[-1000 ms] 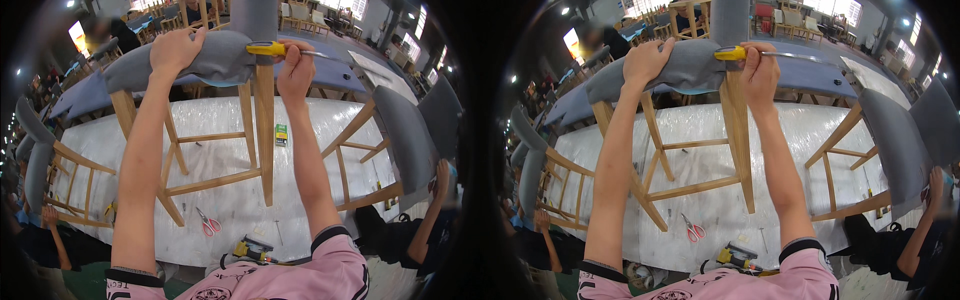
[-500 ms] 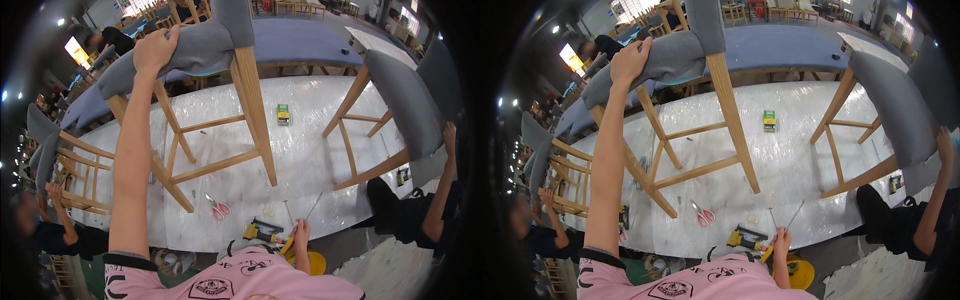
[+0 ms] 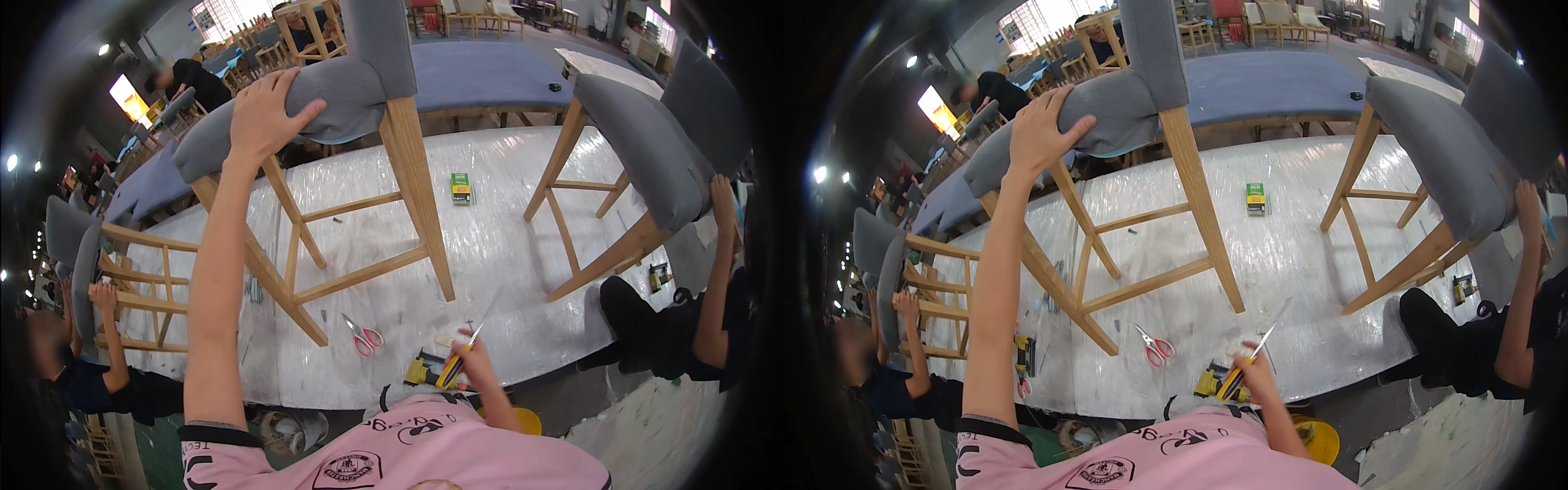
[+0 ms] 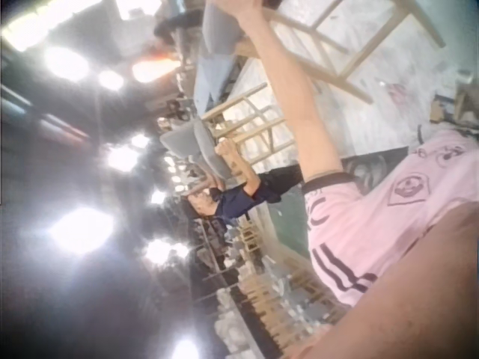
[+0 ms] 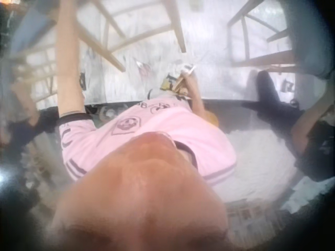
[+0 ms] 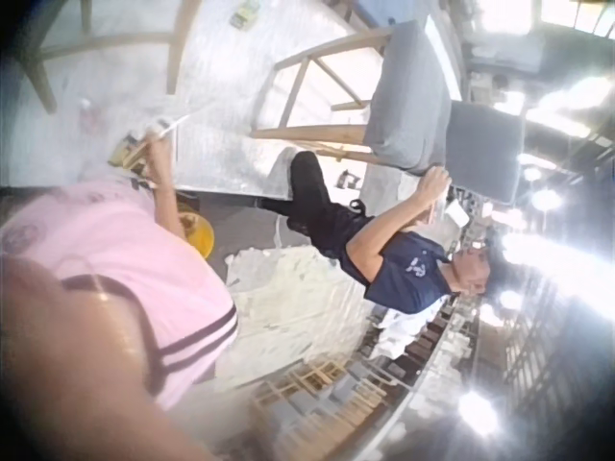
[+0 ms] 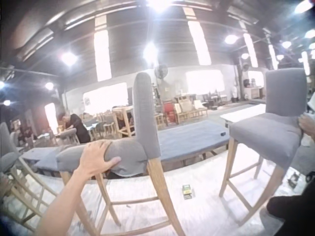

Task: The person staples gray fabric onto a wooden chair frame using a pneumatic staple gun, then trims excess fabric with scissors and smooths the upholstery. They repeat the process on multiple chairs in a workshop setting.

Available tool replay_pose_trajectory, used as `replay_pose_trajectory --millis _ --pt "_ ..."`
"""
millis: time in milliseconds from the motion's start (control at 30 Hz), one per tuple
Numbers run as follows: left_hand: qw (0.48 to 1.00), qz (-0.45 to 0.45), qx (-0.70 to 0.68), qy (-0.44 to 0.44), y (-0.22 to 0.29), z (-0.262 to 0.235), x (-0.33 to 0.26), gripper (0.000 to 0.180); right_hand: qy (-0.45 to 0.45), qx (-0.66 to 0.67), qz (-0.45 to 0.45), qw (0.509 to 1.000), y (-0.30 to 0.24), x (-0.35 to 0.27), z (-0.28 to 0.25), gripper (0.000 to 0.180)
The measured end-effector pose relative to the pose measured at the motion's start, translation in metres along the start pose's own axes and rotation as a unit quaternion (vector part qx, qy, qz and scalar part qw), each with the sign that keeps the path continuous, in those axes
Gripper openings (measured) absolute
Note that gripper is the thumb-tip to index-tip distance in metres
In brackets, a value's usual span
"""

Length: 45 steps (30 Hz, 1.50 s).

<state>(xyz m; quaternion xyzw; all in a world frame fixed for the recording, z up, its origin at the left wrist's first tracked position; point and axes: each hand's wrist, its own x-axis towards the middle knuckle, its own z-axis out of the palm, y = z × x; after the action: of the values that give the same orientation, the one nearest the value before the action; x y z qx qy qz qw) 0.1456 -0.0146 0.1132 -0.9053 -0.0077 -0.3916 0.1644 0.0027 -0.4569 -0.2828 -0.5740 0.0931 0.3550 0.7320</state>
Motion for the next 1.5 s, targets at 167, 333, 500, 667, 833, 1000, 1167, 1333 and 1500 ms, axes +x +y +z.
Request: replay_pose_trajectory --millis 167,333,500,667,833,1000,1167,1333,1500 --pt "0.998 0.062 0.019 -0.005 0.005 -0.020 -0.023 0.094 0.005 0.031 -0.017 0.999 -0.007 -0.015 0.015 0.060" --pt "0.997 0.047 0.063 -0.011 0.014 -0.021 -0.041 0.103 -0.123 0.050 -0.150 0.980 -0.132 -0.067 0.049 0.084" --pt "0.994 0.016 0.084 -0.071 0.025 -0.030 -0.032 0.099 -0.181 -0.169 -0.114 0.962 -0.126 -0.075 0.069 0.070" --pt "0.980 -0.077 -0.061 -0.170 -0.048 -0.048 0.009 0.085 -0.159 -0.274 -0.200 0.927 -0.130 -0.070 0.083 0.055" --pt "0.950 -0.183 -0.091 -0.237 -0.067 -0.029 -0.008 0.088 -0.172 -0.276 -0.241 0.914 -0.186 -0.068 0.115 0.051" --pt "0.940 -0.195 -0.117 -0.256 -0.106 0.003 -0.010 0.098 -0.185 -0.267 -0.258 0.910 -0.232 -0.065 0.163 0.051" --pt "0.946 -0.165 -0.104 -0.259 -0.091 0.002 -0.006 0.089 -0.156 -0.252 -0.287 0.911 -0.243 -0.054 0.177 0.052" --pt "0.949 -0.031 -0.120 -0.290 -0.091 -0.009 0.000 0.056 -0.128 -0.296 -0.260 0.910 -0.240 -0.051 0.165 0.052" --pt "0.948 -0.016 -0.142 -0.284 -0.137 0.015 -0.025 0.051 -0.114 -0.358 -0.451 0.810 -0.223 -0.026 0.174 0.052"
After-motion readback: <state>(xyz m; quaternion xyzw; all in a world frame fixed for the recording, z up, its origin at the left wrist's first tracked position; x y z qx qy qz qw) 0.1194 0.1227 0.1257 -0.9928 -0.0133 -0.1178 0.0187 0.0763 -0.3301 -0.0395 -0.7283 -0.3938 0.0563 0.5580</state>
